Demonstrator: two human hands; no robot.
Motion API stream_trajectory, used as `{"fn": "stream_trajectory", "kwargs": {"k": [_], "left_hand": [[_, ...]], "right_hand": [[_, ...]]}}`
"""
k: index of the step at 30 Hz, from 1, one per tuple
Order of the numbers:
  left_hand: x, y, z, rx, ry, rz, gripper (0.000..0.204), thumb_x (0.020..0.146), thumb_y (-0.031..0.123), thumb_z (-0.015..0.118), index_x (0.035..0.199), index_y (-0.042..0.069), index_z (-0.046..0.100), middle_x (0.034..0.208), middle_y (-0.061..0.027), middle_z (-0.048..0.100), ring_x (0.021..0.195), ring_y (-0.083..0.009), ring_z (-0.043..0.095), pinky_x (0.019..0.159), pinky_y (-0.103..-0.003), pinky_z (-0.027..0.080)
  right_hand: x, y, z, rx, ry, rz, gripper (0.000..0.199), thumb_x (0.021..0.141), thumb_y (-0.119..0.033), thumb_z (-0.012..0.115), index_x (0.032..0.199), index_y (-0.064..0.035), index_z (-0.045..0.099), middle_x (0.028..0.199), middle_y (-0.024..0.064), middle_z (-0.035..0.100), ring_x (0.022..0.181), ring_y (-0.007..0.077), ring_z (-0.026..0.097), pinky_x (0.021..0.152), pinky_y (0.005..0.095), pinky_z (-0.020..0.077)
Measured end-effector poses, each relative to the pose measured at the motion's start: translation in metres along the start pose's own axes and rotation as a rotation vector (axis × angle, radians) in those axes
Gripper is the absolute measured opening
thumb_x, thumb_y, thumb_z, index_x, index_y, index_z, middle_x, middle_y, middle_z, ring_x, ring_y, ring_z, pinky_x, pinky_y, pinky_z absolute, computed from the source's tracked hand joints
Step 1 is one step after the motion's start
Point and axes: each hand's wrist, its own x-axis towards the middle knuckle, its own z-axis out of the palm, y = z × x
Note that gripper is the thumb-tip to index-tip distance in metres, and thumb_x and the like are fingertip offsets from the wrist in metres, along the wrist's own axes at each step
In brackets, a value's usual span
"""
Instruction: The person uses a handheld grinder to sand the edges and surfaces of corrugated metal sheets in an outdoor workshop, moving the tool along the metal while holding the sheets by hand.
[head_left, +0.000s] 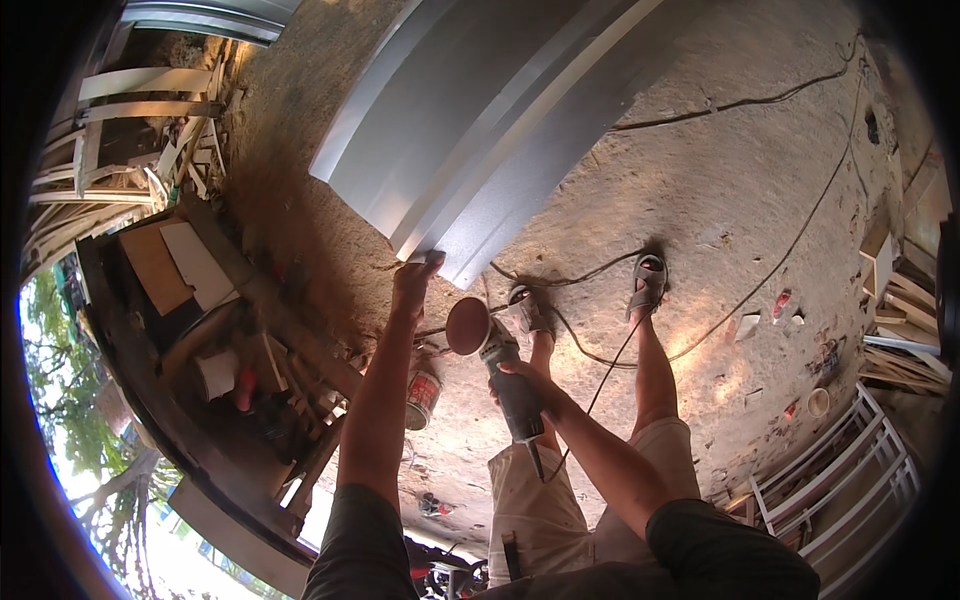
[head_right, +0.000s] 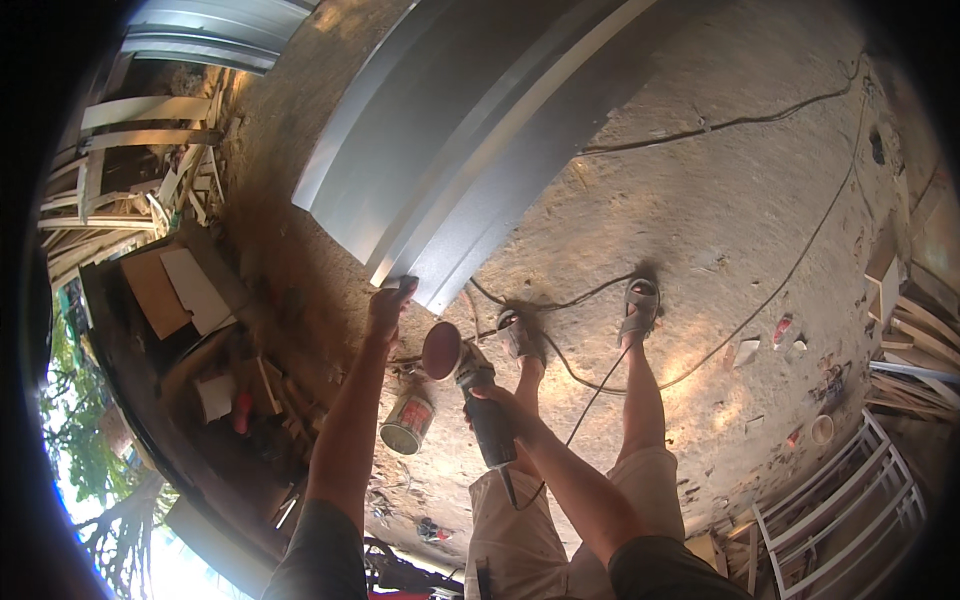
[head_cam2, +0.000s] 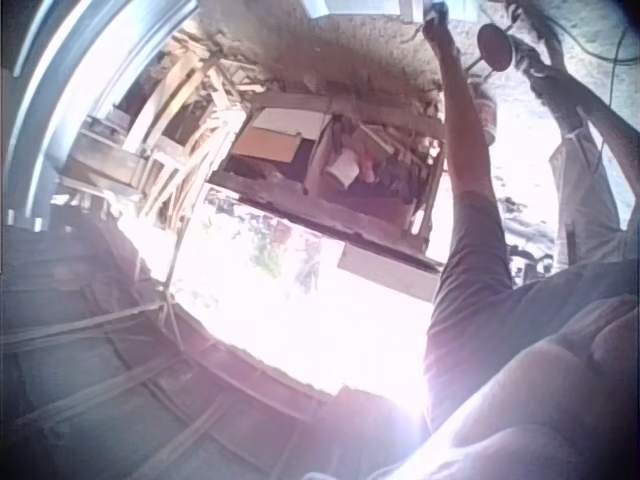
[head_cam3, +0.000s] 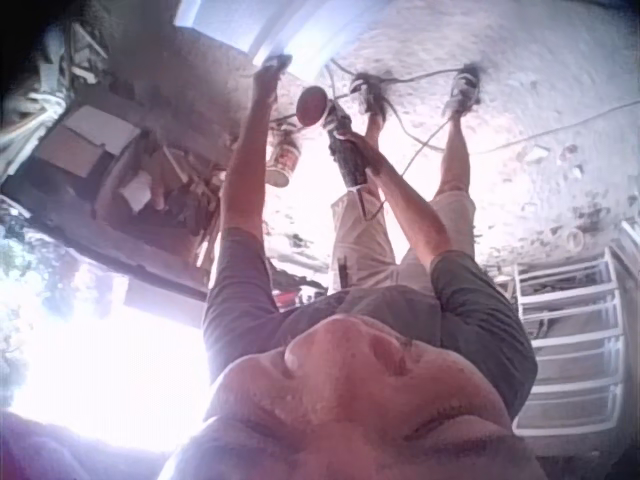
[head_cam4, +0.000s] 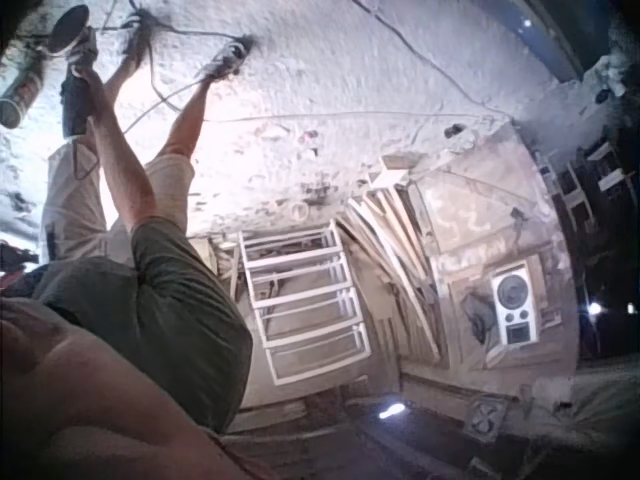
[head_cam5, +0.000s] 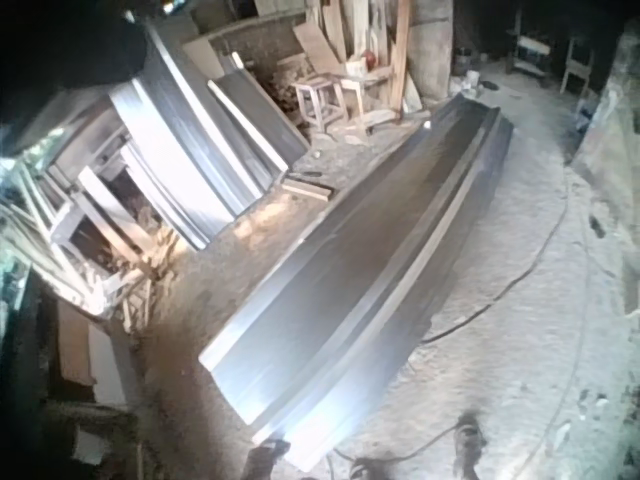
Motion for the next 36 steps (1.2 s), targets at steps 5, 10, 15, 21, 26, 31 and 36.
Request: {"fn": "stream_trajectory", "kwargs": {"k": [5, 10, 15, 21, 26, 31, 36], "left_hand": [[-0.013, 0.006, 0.007, -0.084, -0.008, -0.01, 0.048, 0.086, 0.05, 0.08, 0.118, 0.014, 0.074, 0.11, 0.0053, 0.071, 0.091, -0.0102, 0.058, 0.073, -0.029, 0.036], [-0.042, -0.006, 0.037, -0.345, 0.37, -0.079, 0.068, 0.08, 0.062, 0.08, 0.122, 0.013, 0.061, 0.112, 0.0005, 0.058, 0.099, -0.016, 0.051, 0.076, -0.034, 0.034], [-0.102, -0.03, 0.122, -0.647, 0.592, -0.178, 0.055, 0.08, 0.056, 0.085, 0.1, 0.012, 0.058, 0.081, 0.001, 0.048, 0.067, -0.0113, 0.043, 0.054, -0.029, 0.03], [-0.098, 0.072, 0.275, -0.93, -0.169, -0.347, 0.085, 0.099, 0.059, 0.063, 0.153, 0.0, 0.036, 0.135, -0.0135, 0.061, 0.114, -0.0245, 0.062, 0.089, -0.038, 0.05], [-0.045, 0.164, 0.308, -1.077, -0.159, -0.239, 0.082, 0.103, 0.053, 0.058, 0.159, 0.002, 0.028, 0.16, -0.0167, 0.038, 0.147, -0.029, 0.04, 0.115, -0.044, 0.04], [0.022, 0.153, 0.305, -1.294, -0.131, 0.02, 0.065, 0.101, 0.041, 0.067, 0.152, 0.009, 0.043, 0.147, -0.0132, 0.05, 0.137, -0.0272, 0.051, 0.107, -0.043, 0.049], [-0.008, 0.167, 0.335, -1.272, 0.041, -0.14, 0.043, 0.102, 0.033, 0.068, 0.137, 0.009, 0.058, 0.133, -0.0082, 0.06, 0.127, -0.0211, 0.056, 0.101, -0.04, 0.052]], "right_hand": [[-0.066, -0.016, -0.009, 0.029, 0.094, -0.051, 0.046, 0.094, -0.039, 0.068, 0.107, 0.0047, 0.063, 0.087, 0.0151, 0.071, 0.074, 0.0258, 0.071, 0.072, 0.037, 0.0608], [-0.149, -0.086, -0.043, 0.064, 0.133, -0.242, 0.048, 0.096, -0.044, 0.066, 0.111, 0.0011, 0.064, 0.088, 0.0139, 0.071, 0.075, 0.0239, 0.072, 0.071, 0.0365, 0.0611], [-0.235, -0.18, -0.041, 0.076, 0.345, -0.48, 0.048, 0.089, -0.044, 0.072, 0.108, -0.0002, 0.064, 0.086, 0.0136, 0.07, 0.072, 0.0238, 0.071, 0.065, 0.0361, 0.0594], [-0.289, -0.28, -0.085, 0.229, 0.252, -0.588, 0.046, 0.091, -0.044, 0.072, 0.108, -0.0025, 0.063, 0.084, 0.0131, 0.069, 0.071, 0.026, 0.07, 0.068, 0.0387, 0.06], [-0.295, -0.349, -0.062, 0.257, 0.241, -0.648, 0.051, 0.088, -0.04, 0.077, 0.114, 0.0003, 0.059, 0.089, 0.0143, 0.068, 0.078, 0.027, 0.071, 0.07, 0.0414, 0.061], [-0.271, -0.416, -0.009, 0.17, 0.248, -0.685, 0.049, 0.088, -0.042, 0.076, 0.111, -0.0031, 0.058, 0.087, 0.0152, 0.068, 0.073, 0.0272, 0.07, 0.068, 0.0397, 0.061], [-0.263, -0.448, 0.013, 0.152, 0.262, -0.626, 0.055, 0.086, -0.045, 0.078, 0.114, -0.0029, 0.057, 0.086, 0.0156, 0.07, 0.072, 0.0262, 0.072, 0.066, 0.0386, 0.0609]]}}
